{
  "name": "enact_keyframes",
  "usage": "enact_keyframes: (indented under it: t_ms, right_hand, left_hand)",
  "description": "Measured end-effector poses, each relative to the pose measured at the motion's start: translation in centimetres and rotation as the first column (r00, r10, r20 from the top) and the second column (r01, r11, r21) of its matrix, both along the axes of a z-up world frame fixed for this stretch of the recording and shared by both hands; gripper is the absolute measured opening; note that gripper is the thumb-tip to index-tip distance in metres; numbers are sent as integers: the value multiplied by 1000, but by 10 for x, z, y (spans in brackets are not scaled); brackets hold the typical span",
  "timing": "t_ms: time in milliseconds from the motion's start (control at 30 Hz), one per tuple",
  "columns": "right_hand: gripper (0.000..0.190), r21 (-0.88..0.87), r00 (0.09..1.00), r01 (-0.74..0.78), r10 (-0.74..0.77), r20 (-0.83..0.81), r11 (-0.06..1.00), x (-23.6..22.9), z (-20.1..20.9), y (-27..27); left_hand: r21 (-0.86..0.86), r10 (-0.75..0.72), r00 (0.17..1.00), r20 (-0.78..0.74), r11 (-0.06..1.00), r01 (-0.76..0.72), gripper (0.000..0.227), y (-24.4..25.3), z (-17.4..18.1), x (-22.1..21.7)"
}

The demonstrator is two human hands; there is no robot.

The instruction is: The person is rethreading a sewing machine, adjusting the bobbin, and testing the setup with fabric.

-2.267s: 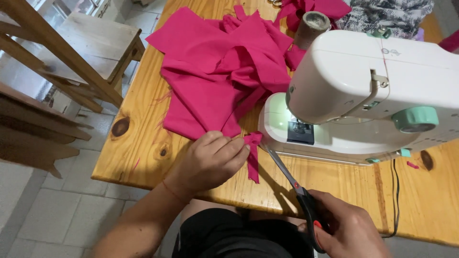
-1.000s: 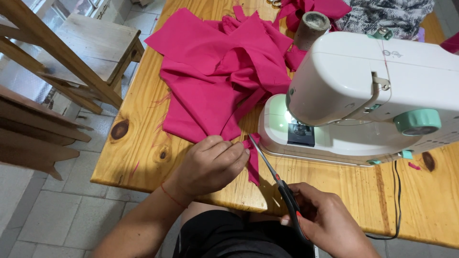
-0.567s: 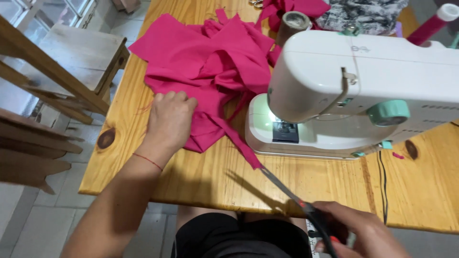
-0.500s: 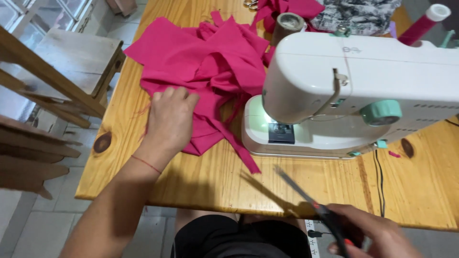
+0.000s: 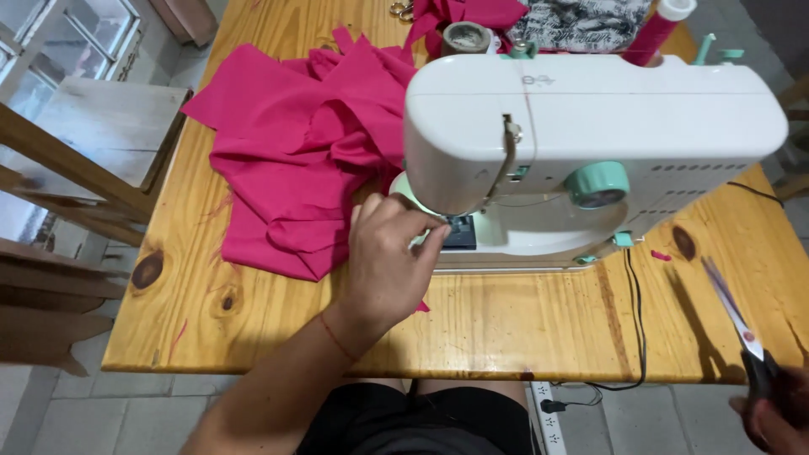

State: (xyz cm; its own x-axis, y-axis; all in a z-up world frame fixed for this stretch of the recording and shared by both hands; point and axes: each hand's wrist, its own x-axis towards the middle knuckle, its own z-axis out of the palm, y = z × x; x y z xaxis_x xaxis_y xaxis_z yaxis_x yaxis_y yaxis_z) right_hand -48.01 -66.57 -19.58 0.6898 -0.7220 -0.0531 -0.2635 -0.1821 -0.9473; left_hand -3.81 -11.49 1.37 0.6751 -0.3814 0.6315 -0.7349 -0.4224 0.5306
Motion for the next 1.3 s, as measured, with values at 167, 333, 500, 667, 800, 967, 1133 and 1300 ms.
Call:
enact_keyframes:
  t_ms: [167,333,500,667,800,967,1133,1300]
  right_hand:
    - [62,-322,987,15,-64,-144,947,53,12,5]
    - [80,-215,991,-3,-26,-134,977,89,126,106]
    - [98,169,925,-372,379,-14,913,68,134,126]
    - [69,649,706,-220,578,-409,729,137,172,242]
    - [106,636,392,-730,916,86,252,145,144,268]
    - [97,616,390,-748,914,108,247,148,142,275]
    - [97,623,394,-747,909,136,231,154,150,282]
    - [100,628,376,-749,916,139,212,157,162,291]
  left_hand:
    - [34,-187,979,82,982,184,8,17,17,-23]
    - [320,-187,936,297,944,88,29,33,3,-54]
    - [249,-547,829,112,823,510,33,61,-24,-76]
    - [236,-568,823,21,802,548,18,68,-58,-81]
    - [-332,-662,688,-298,747,576,8,75,-51,-92]
    - [-442,-688,658,-305,714,542,5,82,-47,-102]
    - [-562,-767,551,-328,627,539,18,88,-52,-104]
    - [-600,-764,558,-323,621,504,15,92,-56,-117]
